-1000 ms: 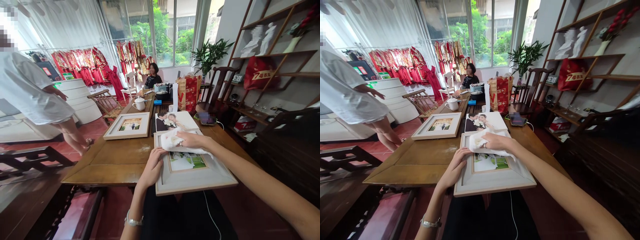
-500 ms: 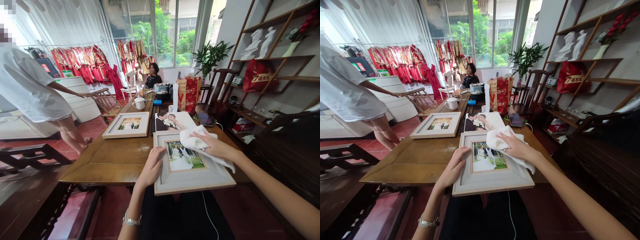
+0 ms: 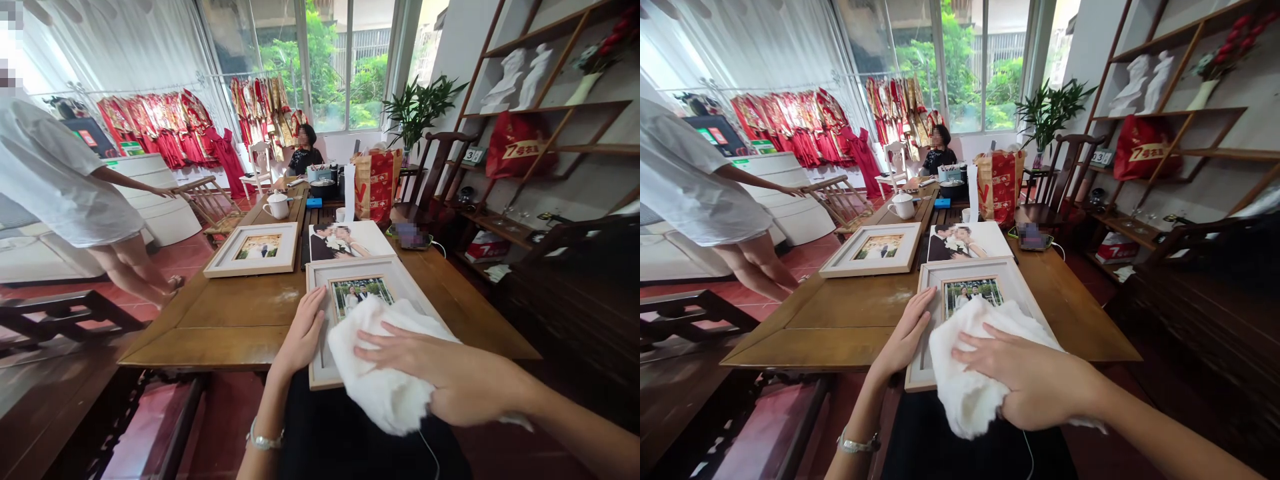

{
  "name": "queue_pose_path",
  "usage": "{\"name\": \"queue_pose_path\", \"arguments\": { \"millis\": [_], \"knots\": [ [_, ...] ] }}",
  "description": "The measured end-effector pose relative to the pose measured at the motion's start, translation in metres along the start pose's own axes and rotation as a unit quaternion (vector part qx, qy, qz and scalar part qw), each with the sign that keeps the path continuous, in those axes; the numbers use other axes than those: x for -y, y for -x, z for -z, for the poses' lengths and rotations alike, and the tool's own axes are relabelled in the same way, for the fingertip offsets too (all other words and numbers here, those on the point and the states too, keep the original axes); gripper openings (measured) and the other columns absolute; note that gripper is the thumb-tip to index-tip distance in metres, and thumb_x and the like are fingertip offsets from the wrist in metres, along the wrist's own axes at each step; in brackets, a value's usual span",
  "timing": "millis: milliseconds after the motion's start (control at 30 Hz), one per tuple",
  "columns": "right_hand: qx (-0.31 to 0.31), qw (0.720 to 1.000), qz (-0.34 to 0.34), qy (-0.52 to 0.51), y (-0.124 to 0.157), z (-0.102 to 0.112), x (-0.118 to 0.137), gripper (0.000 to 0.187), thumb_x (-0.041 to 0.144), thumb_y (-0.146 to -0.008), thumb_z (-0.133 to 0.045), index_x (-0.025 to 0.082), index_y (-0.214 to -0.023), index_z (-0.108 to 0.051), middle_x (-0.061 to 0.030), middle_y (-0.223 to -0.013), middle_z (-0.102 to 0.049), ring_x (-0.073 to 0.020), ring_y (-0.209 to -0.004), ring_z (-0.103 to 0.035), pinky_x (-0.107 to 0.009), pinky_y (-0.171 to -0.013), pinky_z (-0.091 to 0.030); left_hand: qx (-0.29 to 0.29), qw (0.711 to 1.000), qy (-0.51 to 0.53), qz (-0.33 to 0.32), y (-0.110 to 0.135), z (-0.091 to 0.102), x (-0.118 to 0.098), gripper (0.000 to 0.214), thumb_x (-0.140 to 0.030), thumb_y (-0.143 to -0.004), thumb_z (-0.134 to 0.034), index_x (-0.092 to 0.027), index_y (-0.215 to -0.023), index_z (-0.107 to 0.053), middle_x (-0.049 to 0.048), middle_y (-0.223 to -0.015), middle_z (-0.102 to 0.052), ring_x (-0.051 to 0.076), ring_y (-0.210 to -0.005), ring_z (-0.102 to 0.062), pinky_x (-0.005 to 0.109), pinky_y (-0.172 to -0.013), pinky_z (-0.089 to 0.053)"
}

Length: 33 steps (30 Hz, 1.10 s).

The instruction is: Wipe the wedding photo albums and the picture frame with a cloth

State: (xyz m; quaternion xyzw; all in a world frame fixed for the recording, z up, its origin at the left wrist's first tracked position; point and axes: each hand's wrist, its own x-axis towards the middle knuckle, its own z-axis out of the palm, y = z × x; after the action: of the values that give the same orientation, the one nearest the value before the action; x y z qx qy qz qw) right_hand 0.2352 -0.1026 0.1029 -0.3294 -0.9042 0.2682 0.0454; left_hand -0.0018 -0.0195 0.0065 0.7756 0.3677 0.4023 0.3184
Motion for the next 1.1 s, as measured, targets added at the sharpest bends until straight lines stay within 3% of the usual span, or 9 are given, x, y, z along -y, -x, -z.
{"name": "queue_pose_path", "arguments": {
  "millis": [133, 233, 400, 500, 600, 767, 867, 967, 1100],
  "knots": [
    [-0.011, 0.989, -0.130, 0.073, 0.031, 0.003, -0.006, 0.075, 0.007, -0.065, -0.048, 0.031, -0.135, -0.045, 0.0038, -0.141, -0.038, -0.0292, -0.132, -0.031, -0.045, -0.110, -0.030, 0.010, 1.000, 0.001, 0.000, 0.000, 0.001, 0.000, 0.045, -0.020, -0.092, -0.038, -0.026, -0.136, -0.041, 0.0054, -0.146, -0.037, 0.021, -0.138, -0.024, 0.046, -0.115, -0.016],
    [-0.041, 0.971, -0.196, 0.132, 0.038, 0.001, -0.023, 0.074, 0.008, -0.067, -0.047, 0.030, -0.137, -0.043, 0.0023, -0.142, -0.037, -0.0300, -0.132, -0.031, -0.046, -0.109, -0.032, 0.015, 1.000, 0.010, 0.002, 0.000, 0.002, 0.000, 0.049, -0.013, -0.089, -0.038, -0.026, -0.136, -0.041, 0.0042, -0.146, -0.037, 0.021, -0.138, -0.024, 0.045, -0.116, -0.015],
    [-0.142, 0.951, -0.193, 0.194, 0.018, 0.000, -0.071, 0.069, 0.010, -0.067, -0.045, 0.020, -0.135, -0.046, -0.0044, -0.142, -0.042, -0.0283, -0.134, -0.030, -0.051, -0.111, -0.024, 0.017, 1.000, 0.008, 0.004, -0.001, 0.002, -0.001, 0.053, -0.009, -0.085, -0.038, -0.026, -0.135, -0.043, 0.0044, -0.145, -0.039, 0.021, -0.137, -0.025, 0.046, -0.116, -0.014],
    [-0.228, 0.920, -0.209, 0.242, -0.002, 0.008, -0.099, 0.054, 0.018, -0.075, -0.046, 0.019, -0.128, -0.054, -0.0084, -0.136, -0.050, -0.0299, -0.132, -0.035, -0.056, -0.110, -0.021, 0.016, 1.000, 0.012, 0.003, -0.001, 0.002, -0.001, 0.052, -0.009, -0.085, -0.038, -0.027, -0.134, -0.044, 0.0043, -0.143, -0.041, 0.022, -0.137, -0.026, 0.048, -0.115, -0.015],
    [-0.267, 0.894, -0.224, 0.282, -0.023, 0.021, -0.120, 0.052, 0.021, -0.077, -0.047, 0.017, -0.128, -0.053, -0.0118, -0.136, -0.050, -0.0323, -0.133, -0.031, -0.058, -0.109, -0.017, 0.018, 1.000, 0.011, 0.009, -0.001, 0.003, -0.001, 0.050, -0.010, -0.086, -0.038, -0.027, -0.133, -0.044, 0.0044, -0.143, -0.041, 0.022, -0.137, -0.026, 0.048, -0.115, -0.015],
    [-0.198, 0.927, -0.185, 0.259, -0.047, 0.029, -0.136, 0.071, 0.012, -0.069, -0.048, 0.028, -0.138, -0.041, -0.0063, -0.151, -0.025, -0.0357, -0.138, -0.011, -0.066, -0.105, -0.012, 0.019, 1.000, 0.017, 0.012, -0.001, 0.003, -0.002, 0.051, -0.010, -0.086, -0.038, -0.027, -0.133, -0.045, 0.0037, -0.143, -0.041, 0.021, -0.137, -0.025, 0.047, -0.116, -0.014],
    [-0.175, 0.943, -0.153, 0.240, -0.046, 0.023, -0.133, 0.079, 0.009, -0.066, -0.045, 0.028, -0.142, -0.033, -0.0040, -0.151, -0.022, -0.0308, -0.139, -0.009, -0.063, -0.108, -0.007, 0.016, 1.000, 0.019, 0.009, -0.001, 0.003, -0.002, 0.050, -0.010, -0.086, -0.039, -0.027, -0.133, -0.045, 0.0035, -0.142, -0.042, 0.022, -0.137, -0.026, 0.048, -0.115, -0.015],
    [-0.148, 0.959, -0.121, 0.212, -0.035, 0.014, -0.116, 0.085, 0.006, -0.062, -0.043, 0.025, -0.144, -0.029, -0.0036, -0.151, -0.024, -0.0251, -0.139, -0.009, -0.056, -0.112, -0.007, 0.016, 1.000, 0.016, 0.010, -0.001, 0.003, -0.002, 0.050, -0.011, -0.086, -0.038, -0.027, -0.132, -0.046, 0.0038, -0.142, -0.042, 0.022, -0.136, -0.026, 0.048, -0.115, -0.015],
    [-0.088, 0.981, -0.088, 0.146, -0.010, 0.002, -0.074, 0.092, 0.002, -0.057, -0.041, 0.027, -0.144, -0.027, 0.0011, -0.151, -0.019, -0.0236, -0.139, -0.005, -0.055, -0.112, -0.005, 0.014, 1.000, 0.015, 0.010, -0.001, 0.002, -0.003, 0.050, -0.010, -0.086, -0.038, -0.026, -0.132, -0.046, 0.0041, -0.142, -0.042, 0.022, -0.136, -0.026, 0.048, -0.115, -0.016]
  ]
}}
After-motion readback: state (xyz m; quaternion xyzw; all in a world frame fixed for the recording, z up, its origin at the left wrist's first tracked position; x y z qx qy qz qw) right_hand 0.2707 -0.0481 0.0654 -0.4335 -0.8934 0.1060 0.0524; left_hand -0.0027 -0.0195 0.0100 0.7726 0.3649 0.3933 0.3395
